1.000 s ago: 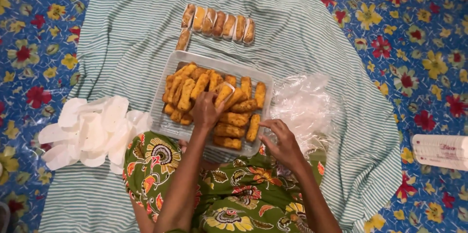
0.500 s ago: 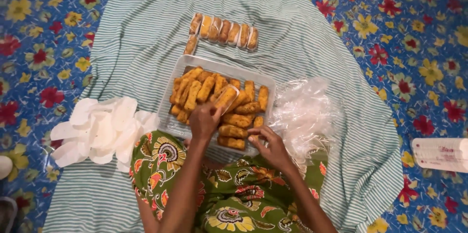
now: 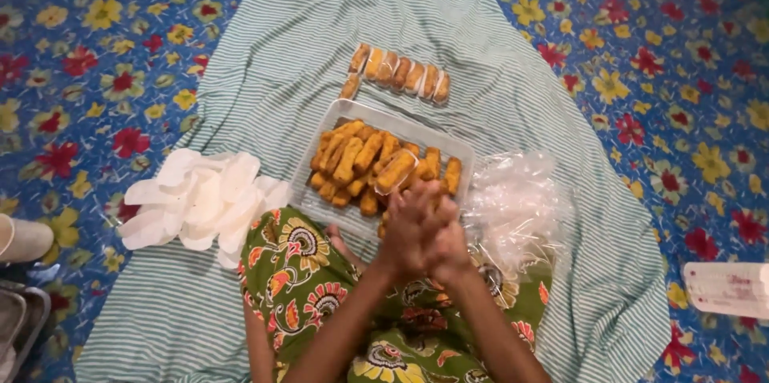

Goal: Wrapping individual pieces of fried food in small paper slips and arranging them on a mat.

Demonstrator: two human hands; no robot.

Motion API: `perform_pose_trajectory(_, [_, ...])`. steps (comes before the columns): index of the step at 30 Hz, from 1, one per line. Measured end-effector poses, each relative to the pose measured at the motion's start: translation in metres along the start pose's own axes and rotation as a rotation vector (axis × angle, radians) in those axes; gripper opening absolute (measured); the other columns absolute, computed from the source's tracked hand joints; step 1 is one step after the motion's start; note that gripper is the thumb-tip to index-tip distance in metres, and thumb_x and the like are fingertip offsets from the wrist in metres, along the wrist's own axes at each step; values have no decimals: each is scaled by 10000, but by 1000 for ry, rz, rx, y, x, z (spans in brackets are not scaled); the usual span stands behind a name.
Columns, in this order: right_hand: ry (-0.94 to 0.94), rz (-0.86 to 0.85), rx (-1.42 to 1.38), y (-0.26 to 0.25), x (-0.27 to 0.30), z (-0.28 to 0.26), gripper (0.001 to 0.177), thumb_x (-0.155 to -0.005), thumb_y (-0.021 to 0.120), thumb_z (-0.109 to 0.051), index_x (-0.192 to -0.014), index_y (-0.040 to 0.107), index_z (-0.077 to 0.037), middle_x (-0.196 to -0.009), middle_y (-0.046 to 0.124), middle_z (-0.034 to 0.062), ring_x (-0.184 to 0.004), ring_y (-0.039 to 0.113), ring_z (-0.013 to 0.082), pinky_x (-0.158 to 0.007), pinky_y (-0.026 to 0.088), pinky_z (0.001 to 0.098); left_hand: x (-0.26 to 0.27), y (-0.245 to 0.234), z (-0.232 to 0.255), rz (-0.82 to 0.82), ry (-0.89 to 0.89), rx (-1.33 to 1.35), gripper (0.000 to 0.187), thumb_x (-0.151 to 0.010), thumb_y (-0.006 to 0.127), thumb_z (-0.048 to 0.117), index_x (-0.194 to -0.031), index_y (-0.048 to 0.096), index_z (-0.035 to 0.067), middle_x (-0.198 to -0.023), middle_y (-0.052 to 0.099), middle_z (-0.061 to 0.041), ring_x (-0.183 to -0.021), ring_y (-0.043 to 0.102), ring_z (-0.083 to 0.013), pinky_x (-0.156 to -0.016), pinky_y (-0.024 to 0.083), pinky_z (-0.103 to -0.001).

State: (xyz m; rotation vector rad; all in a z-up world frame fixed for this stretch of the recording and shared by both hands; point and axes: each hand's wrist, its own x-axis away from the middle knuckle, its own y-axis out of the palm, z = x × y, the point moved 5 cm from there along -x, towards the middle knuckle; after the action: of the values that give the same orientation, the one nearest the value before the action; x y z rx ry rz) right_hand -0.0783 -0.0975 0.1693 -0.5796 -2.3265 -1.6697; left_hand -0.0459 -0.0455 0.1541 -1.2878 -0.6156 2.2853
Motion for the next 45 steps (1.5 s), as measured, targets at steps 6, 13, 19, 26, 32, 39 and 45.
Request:
perform_pose_trajectory(6, [-204, -526, 355, 41, 25, -17, 754, -1050, 370, -529, -1643, 142, -124, -1694, 202, 110, -1532, 247, 286, -1209, 240, 488, 59, -14, -122, 12, -765, 76, 791, -923, 699, 523, -1541, 414, 120, -1552, 311, -302, -1415, 357, -519, -1075, 300, -702])
perform_pose_trajectory(13, [-704, -428, 1174, -1, -8, 16, 815, -994, 499, -533, -1607, 260, -52, -1703, 145, 99, -1554, 121, 258, -1253, 143, 426, 11, -41, 5, 155, -924, 1170, 643, -1053, 350, 558, -1538, 385, 138, -1579, 349, -163, -1458, 326, -308, -1211, 244, -495])
perform_pose_trajectory(19, [-433, -71, 1635, -44, -33, -12, 929, -974, 436, -538, -1593, -119, -122, -1681, -203, 175, -1532, -106, 407, -1210, 6, 640, -61, -71, 60, 106, -503, 1714, 929, -1001, 241, 716, -1644, 85, 65, -1704, 148, -141, -1538, 244, -293, -1188, 313, -375])
perform_pose_trajectory(26, [89, -57, 168, -13, 24, 15, 671, -1000, 393, -673, -1336, 539, -111, -1234, 578, 97, -1107, 564, 228, -1010, 454, 378, -2, -19, 19, -37, -44, 208, 629, -904, 566, 590, -1379, 620, 181, -1584, 436, -136, -1484, 378, -351, -1229, 126, -557])
perform_pose_trajectory(32, [151, -378, 162, -46, 43, -5, 990, -901, 231, -838, -1601, 301, -142, -1567, 448, 109, -1373, 504, 288, -1188, 315, 477, 61, -19, -81, -161, -368, -91, 511, -893, 703, 318, -1357, 619, 119, -1389, 509, -162, -1296, 497, -379, -1096, 345, -567])
perform_pose_trajectory(39, [-255, 163, 726, -133, 75, -89, 492, -976, 570, -289, -1405, 532, -52, -1329, 642, 156, -1122, 699, 278, -940, 559, 368, 101, 52, -100, -240, -501, 153, 124, -925, 727, 191, -1048, 737, 187, -978, 680, -29, -950, 713, -292, -840, 559, -397])
perform_pose_trajectory(45, [-660, 522, 1596, -167, 76, -191, 349, -984, 681, -216, -1328, 658, -163, -1191, 686, 29, -1111, 671, 188, -857, 550, 315, 82, 101, -42, -355, -412, 265, 120, -912, 730, 285, -1020, 756, 238, -906, 718, 52, -863, 730, -173, -769, 575, -321])
